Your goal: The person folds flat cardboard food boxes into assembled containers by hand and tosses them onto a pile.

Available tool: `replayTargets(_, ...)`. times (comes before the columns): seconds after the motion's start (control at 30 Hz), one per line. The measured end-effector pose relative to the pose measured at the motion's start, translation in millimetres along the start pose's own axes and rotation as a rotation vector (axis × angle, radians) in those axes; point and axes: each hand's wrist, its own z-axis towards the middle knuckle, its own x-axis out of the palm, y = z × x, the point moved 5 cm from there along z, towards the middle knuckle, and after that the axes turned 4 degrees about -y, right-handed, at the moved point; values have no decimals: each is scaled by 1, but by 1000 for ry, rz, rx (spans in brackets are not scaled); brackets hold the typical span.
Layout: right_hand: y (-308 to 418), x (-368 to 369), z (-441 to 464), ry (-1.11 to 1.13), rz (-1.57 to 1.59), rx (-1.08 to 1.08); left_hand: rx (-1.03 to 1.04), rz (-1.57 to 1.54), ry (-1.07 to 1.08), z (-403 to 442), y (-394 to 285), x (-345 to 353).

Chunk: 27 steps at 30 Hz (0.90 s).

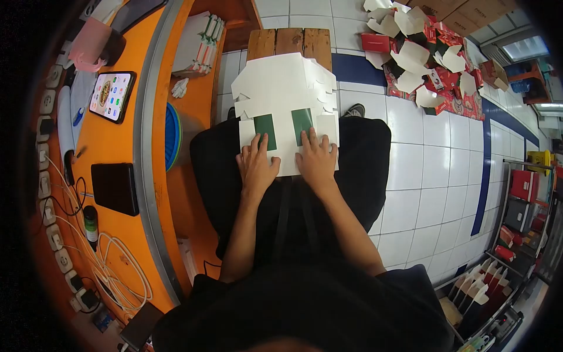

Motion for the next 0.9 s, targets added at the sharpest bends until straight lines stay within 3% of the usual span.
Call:
replayTargets(0.1,-10,-6,9,128,131,48,77,62,-197,4,-7,-9)
replayTargets(0.17,-19,-8,8,217,246,88,102,-156,-467,10,-23,-23)
replayTargets(0.23,-23,-17,3,117,430,67,102,-279,-428,25,-41,-13)
replayTargets(0.3,-31,-7,-3,111,512,89,-107,-519,8,44,-53,20)
replayTargets(0.37,-36,-10,-6,95,590,112,-72,-576,122,67,-49,58)
replayTargets(0.43,-41,-30,-16,-91,716,230,-34,-625,248,74,-47,79)
replayTargets(0.5,-51,-23,-28,-186,711,310,-296,-1124,377,74,-38,90)
replayTargets(0.53,-60,-5,-35,-126,925,524,-410,-1332,398,69,-45,73)
replayTargets(0.57,-67,14,-44,-61,1133,741,-410,-1329,403,69,-46,70)
replayTargets(0.6,-62,2,-42,-128,989,694,-429,-1384,410,69,-46,70)
replayTargets(0.73,-45,-18,-25,-256,958,546,-395,-1448,466,65,-48,70)
replayTargets(0.8,-27,-43,-13,-357,673,224,-329,-1447,464,62,-50,73)
replayTargets(0.9,-24,-38,-4,-316,599,204,-222,-1371,454,60,-51,81)
